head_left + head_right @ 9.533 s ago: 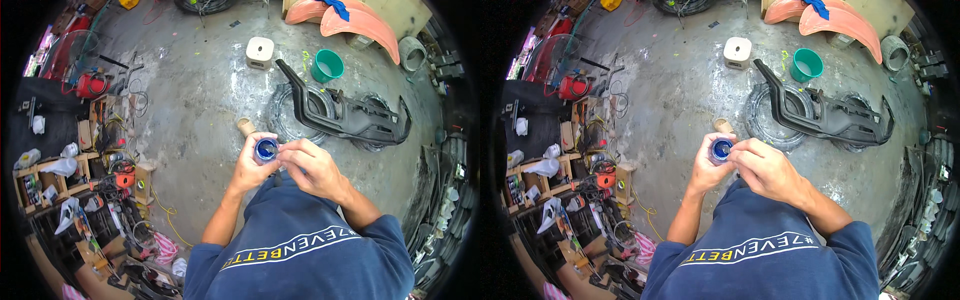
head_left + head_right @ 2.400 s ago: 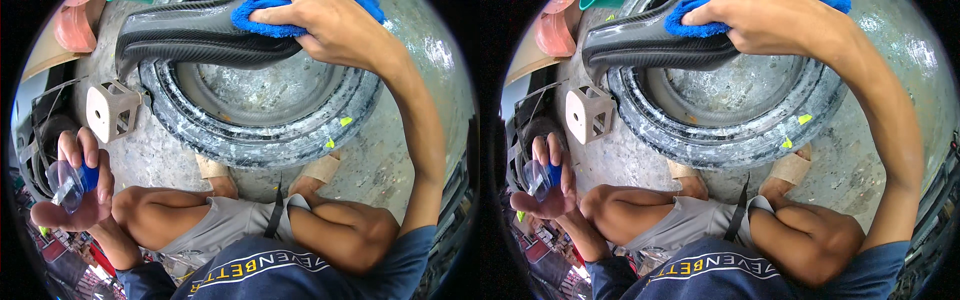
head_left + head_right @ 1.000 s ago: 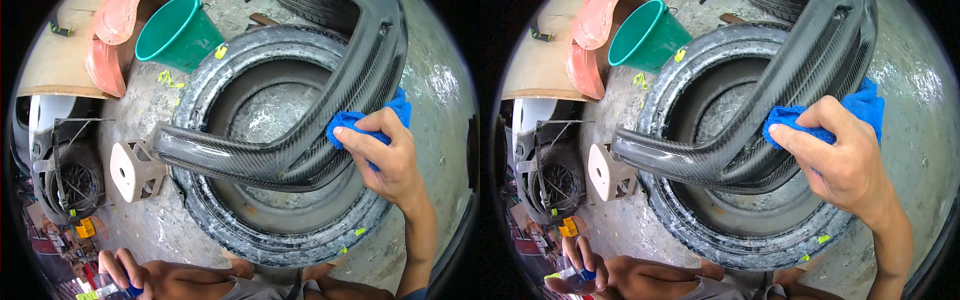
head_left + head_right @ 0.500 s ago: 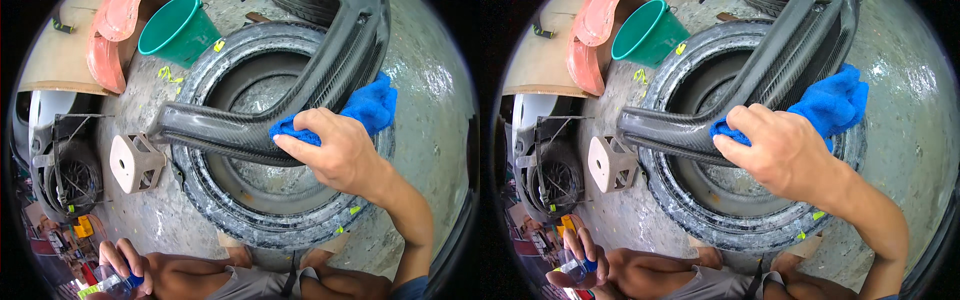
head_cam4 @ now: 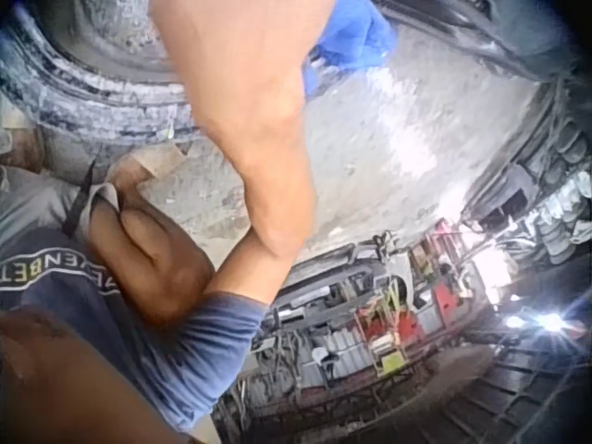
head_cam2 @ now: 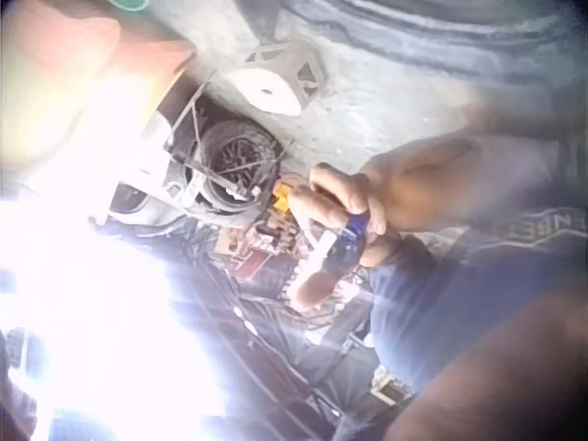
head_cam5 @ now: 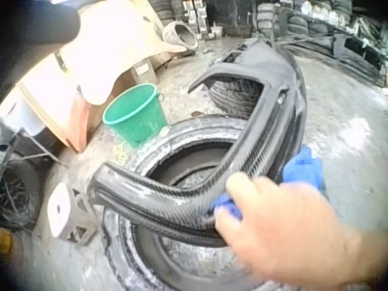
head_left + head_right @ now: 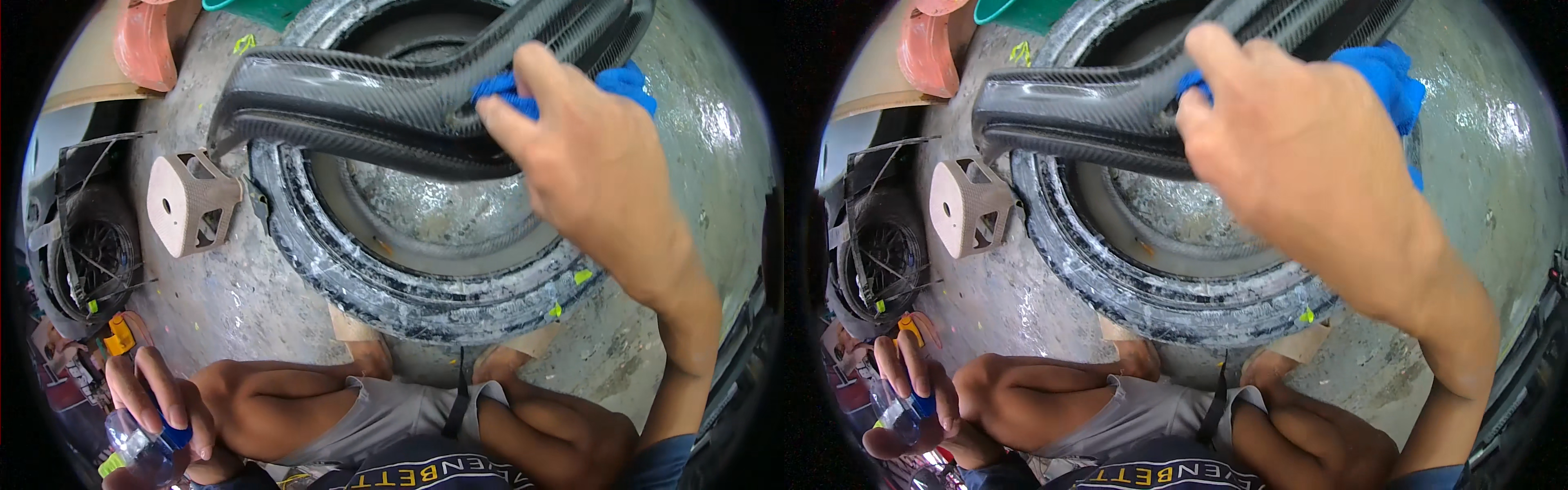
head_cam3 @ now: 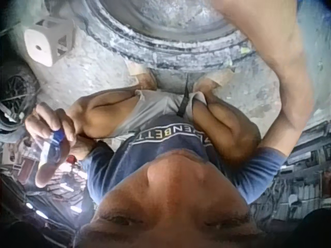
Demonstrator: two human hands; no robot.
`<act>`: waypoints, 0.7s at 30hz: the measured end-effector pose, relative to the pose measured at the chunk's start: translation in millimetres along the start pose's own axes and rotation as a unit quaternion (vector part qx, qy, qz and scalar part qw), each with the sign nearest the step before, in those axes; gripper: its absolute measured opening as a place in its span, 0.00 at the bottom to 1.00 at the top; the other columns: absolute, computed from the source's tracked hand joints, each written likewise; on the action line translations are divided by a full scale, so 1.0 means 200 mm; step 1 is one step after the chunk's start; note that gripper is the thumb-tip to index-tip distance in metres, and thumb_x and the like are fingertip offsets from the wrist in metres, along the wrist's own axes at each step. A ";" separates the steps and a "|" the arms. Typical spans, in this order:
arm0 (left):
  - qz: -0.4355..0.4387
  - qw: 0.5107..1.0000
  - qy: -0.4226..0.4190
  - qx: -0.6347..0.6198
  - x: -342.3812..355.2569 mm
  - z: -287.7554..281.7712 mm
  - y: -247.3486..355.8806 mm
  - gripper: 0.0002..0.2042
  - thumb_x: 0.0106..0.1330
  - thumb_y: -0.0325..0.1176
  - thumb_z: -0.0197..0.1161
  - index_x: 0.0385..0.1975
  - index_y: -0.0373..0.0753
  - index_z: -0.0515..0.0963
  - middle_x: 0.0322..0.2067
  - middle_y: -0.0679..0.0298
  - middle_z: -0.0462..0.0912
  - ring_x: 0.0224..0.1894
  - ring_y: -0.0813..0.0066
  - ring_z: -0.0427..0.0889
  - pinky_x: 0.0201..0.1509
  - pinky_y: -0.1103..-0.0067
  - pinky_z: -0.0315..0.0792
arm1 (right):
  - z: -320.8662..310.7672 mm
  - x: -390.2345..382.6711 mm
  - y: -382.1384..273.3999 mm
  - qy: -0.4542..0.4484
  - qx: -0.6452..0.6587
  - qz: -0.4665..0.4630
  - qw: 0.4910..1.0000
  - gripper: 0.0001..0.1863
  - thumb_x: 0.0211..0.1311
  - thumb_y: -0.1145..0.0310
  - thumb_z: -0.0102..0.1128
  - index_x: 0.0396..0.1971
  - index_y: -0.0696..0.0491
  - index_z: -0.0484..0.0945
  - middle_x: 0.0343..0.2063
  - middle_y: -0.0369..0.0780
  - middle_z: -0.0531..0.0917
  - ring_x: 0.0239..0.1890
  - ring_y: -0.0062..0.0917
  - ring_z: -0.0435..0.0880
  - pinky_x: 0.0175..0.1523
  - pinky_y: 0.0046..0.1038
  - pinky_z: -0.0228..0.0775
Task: The person mixes a blue liquid in a plastic cup by hand using a mixing tool and then wipes the surface of a carbon fiber car part with a blue cloth.
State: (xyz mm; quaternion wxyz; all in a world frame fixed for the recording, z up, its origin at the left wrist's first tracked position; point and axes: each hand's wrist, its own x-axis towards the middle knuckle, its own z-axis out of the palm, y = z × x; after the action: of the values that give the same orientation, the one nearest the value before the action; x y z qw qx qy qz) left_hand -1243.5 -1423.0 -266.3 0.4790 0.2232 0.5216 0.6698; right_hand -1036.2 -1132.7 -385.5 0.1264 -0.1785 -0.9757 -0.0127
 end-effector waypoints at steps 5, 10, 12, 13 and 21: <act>0.048 0.998 0.045 -0.014 0.00 0.03 -0.04 0.28 0.50 0.43 0.77 0.30 0.33 0.61 0.28 0.52 0.67 0.12 0.68 0.72 0.11 0.83 0.71 | -0.07 0.01 0.04 -0.039 0.035 0.037 0.998 0.11 0.51 0.75 0.59 0.36 0.53 0.82 0.33 0.41 0.75 0.31 0.32 0.79 0.34 0.30 0.72; 0.044 0.998 0.051 -0.013 -0.02 0.05 -0.05 0.28 0.50 0.42 0.76 0.30 0.35 0.59 0.28 0.54 0.65 0.11 0.70 0.70 0.11 0.85 0.69 | 0.03 -0.02 0.13 0.138 0.266 -0.029 0.954 0.15 0.50 0.81 0.59 0.40 0.55 0.81 0.31 0.43 0.73 0.27 0.33 0.77 0.32 0.29 0.72; 0.042 0.999 0.033 -0.007 -0.03 0.04 -0.04 0.29 0.50 0.42 0.77 0.31 0.35 0.58 0.29 0.56 0.64 0.12 0.73 0.68 0.12 0.86 0.70 | 0.07 0.04 0.14 0.184 0.268 -0.106 0.940 0.15 0.51 0.82 0.59 0.40 0.55 0.81 0.34 0.44 0.76 0.28 0.32 0.78 0.32 0.27 0.72; 0.041 0.999 0.025 -0.003 -0.03 0.04 -0.03 0.30 0.49 0.42 0.77 0.31 0.35 0.58 0.30 0.57 0.64 0.12 0.74 0.67 0.12 0.87 0.70 | 0.03 0.06 0.13 0.161 0.256 -0.134 0.944 0.15 0.52 0.82 0.59 0.40 0.55 0.81 0.35 0.44 0.78 0.29 0.32 0.79 0.33 0.26 0.73; 0.022 1.000 0.002 -0.015 -0.03 0.06 -0.05 0.30 0.49 0.41 0.78 0.34 0.32 0.60 0.31 0.59 0.63 0.16 0.76 0.67 0.12 0.88 0.70 | 0.21 0.03 0.07 0.177 0.020 -0.140 0.974 0.17 0.48 0.74 0.57 0.41 0.52 0.83 0.44 0.36 0.82 0.40 0.28 0.79 0.40 0.28 0.75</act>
State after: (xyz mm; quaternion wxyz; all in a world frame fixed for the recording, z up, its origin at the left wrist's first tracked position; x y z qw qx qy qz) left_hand -1227.7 -1422.0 -269.4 0.4667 0.2262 0.5070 0.6885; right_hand -1047.2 -1114.2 -425.1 0.2972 -0.0321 -0.9534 -0.0417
